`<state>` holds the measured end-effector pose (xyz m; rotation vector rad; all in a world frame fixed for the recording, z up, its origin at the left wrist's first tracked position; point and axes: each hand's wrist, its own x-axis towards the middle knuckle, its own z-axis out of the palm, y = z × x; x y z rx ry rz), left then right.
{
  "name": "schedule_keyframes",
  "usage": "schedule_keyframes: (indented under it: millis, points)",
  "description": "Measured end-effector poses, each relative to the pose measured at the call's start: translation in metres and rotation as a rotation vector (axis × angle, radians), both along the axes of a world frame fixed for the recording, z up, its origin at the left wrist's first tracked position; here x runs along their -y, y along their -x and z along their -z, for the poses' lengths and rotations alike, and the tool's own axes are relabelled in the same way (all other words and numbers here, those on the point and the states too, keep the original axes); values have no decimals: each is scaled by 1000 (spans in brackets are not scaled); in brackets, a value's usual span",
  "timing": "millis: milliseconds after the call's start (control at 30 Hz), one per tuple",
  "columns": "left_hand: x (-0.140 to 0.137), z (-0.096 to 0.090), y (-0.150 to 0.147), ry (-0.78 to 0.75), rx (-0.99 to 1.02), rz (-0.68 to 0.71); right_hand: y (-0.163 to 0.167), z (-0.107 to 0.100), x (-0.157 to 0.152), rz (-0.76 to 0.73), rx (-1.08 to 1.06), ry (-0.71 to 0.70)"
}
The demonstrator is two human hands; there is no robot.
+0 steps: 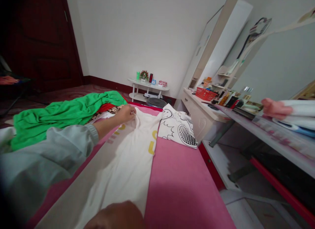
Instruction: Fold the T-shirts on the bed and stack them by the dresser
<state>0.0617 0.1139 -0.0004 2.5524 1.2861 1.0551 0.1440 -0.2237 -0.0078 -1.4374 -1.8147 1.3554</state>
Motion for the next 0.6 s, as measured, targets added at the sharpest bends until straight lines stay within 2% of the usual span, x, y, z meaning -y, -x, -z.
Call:
schedule_keyframes:
  millis: [100, 167, 233, 333, 400, 500, 600]
  points:
    - [9, 18, 8, 72, 109, -80, -20, -13, -32, 210, 273, -248]
    - [13, 28, 8, 129, 187, -132, -34, -9, -56, 351, 437, -428]
    - [15, 39, 7, 185, 260, -179, -43, 3, -74, 383, 550, -540]
    - [17, 54, 3, 247, 355, -246, -48, 22, -89, 350, 661, -592]
    - [19, 60, 1, 260, 402, -287, -50, 26, -97, 332, 702, -584]
    - [23, 65, -1, 241, 451, -325, -61, 21, -124, 334, 652, -581]
    - [26, 65, -3, 213, 489, -304, -80, 11, -179, 439, 507, -702]
